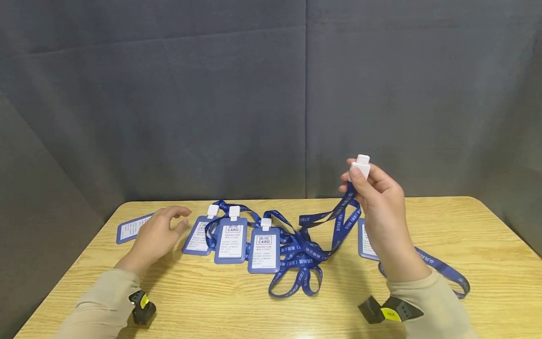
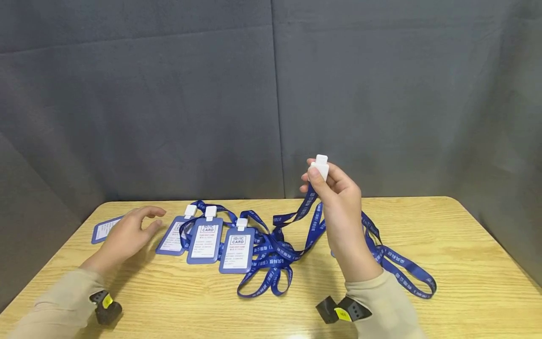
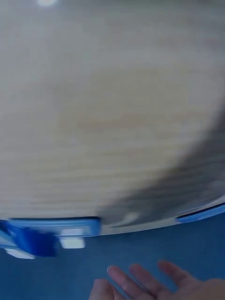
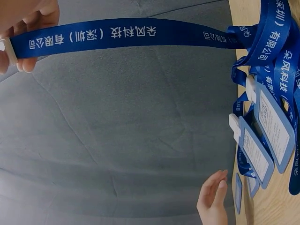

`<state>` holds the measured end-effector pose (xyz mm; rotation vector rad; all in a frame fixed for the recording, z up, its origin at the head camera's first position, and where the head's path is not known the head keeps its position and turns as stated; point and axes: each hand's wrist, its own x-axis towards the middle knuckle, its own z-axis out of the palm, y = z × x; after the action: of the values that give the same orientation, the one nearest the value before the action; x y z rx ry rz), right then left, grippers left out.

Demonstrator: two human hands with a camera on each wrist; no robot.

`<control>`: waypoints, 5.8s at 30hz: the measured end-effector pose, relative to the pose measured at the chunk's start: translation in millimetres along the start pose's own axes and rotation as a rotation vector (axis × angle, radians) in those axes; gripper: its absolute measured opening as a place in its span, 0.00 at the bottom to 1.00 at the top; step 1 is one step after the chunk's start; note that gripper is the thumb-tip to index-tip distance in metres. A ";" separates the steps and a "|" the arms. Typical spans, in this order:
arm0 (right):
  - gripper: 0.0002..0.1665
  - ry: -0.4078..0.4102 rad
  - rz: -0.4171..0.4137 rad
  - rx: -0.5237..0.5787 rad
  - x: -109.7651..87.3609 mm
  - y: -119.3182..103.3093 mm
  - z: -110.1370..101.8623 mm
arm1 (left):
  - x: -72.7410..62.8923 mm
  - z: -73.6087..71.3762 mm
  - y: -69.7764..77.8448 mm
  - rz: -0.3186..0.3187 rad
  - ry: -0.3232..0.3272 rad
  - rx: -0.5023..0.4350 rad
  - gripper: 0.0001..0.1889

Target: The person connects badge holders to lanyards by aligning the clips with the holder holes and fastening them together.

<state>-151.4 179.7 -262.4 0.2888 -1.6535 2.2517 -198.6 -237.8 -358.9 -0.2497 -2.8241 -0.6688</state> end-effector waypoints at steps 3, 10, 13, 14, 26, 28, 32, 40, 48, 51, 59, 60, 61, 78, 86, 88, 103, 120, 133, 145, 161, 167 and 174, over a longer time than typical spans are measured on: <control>0.14 -0.001 0.003 0.000 0.0 -0.4 -0.2 | 5.4 -4.4 -12.2 -0.022 -0.077 -0.018 0.19; 0.15 -0.008 0.008 -0.001 0.3 -0.8 1.0 | 6.3 -17.2 -46.3 -0.089 -0.216 -0.035 0.27; 0.15 -0.011 0.010 -0.009 0.5 -0.2 1.4 | 3.4 -20.1 -60.7 -0.116 -0.204 0.011 0.28; 0.14 -0.011 0.011 -0.011 0.6 0.2 1.5 | 2.5 -20.4 -64.9 -0.128 -0.197 0.033 0.29; 0.09 -0.039 0.051 0.040 0.9 2.7 0.8 | -7.7 -24.7 -84.3 -0.192 -0.252 0.151 0.31; 0.10 -0.042 0.056 0.029 0.7 2.9 0.6 | -8.3 -25.0 -83.2 -0.215 -0.243 0.131 0.33; 0.10 -0.053 0.066 0.030 1.1 3.7 0.3 | -8.5 -25.6 -80.2 -0.253 -0.234 0.095 0.36; 0.08 -0.068 0.080 0.051 2.7 4.9 0.2 | -7.1 -26.5 -77.7 -0.266 -0.253 0.071 0.37; 0.09 -0.066 0.093 0.054 2.3 3.9 0.1 | -7.0 -28.3 -79.7 -0.298 -0.214 0.082 0.38; 0.10 -0.066 0.092 0.051 2.1 3.7 0.0 | -5.7 -28.0 -80.3 -0.309 -0.160 0.077 0.39; 0.09 -0.067 0.091 0.036 1.3 3.4 0.0 | -8.1 -34.2 -91.5 -0.270 -0.090 0.091 0.42; 0.09 -0.066 0.088 0.035 1.3 3.4 0.0 | -8.7 -35.8 -92.8 -0.263 -0.078 0.104 0.42; 0.09 -0.066 0.087 0.033 1.3 3.2 -0.1 | -9.4 -37.3 -94.1 -0.260 -0.068 0.111 0.42; 0.11 -0.077 0.094 0.029 1.1 2.0 0.1 | -16.7 -36.4 -68.6 -0.330 -0.038 -0.181 0.36; 0.12 -0.079 0.104 0.011 1.1 2.8 0.9 | -7.5 -25.7 -23.0 -0.249 0.010 -0.235 0.31; 0.13 -0.078 0.106 0.011 1.2 3.0 1.1 | -6.7 -22.6 -7.9 -0.223 0.012 -0.273 0.29; 0.13 -0.080 0.100 -0.018 1.5 3.9 2.7 | -12.9 0.6 76.3 -0.166 0.016 -0.516 0.18; 0.09 -0.087 0.051 -0.038 0.5 6.2 4.1 | -24.3 2.8 150.5 -0.026 0.048 -0.356 0.13; 0.12 -0.180 0.072 -0.215 -4.4 -0.2 0.1 | -37.2 1.9 178.3 0.038 -0.054 -0.533 0.10; 0.16 -0.285 -0.031 -0.448 -8.1 -4.3 -0.2 | -39.7 1.8 183.6 0.049 -0.055 -0.546 0.08; 0.13 -0.387 -0.169 -0.802 -14.7 -1.6 10.3 | -39.8 3.4 181.2 0.057 -0.049 -0.534 0.12; 0.13 -0.408 -0.201 -0.831 -15.2 0.2 11.2 | -39.9 2.8 180.7 0.061 -0.052 -0.538 0.12; 0.14 -0.455 -0.218 -0.867 -17.1 1.7 11.8 | -40.2 4.1 179.4 0.075 -0.035 -0.520 0.13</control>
<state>-136.7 165.5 -266.3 0.7304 -2.4891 1.1897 -122.0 -82.3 -297.6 -0.4526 -2.6023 -1.3818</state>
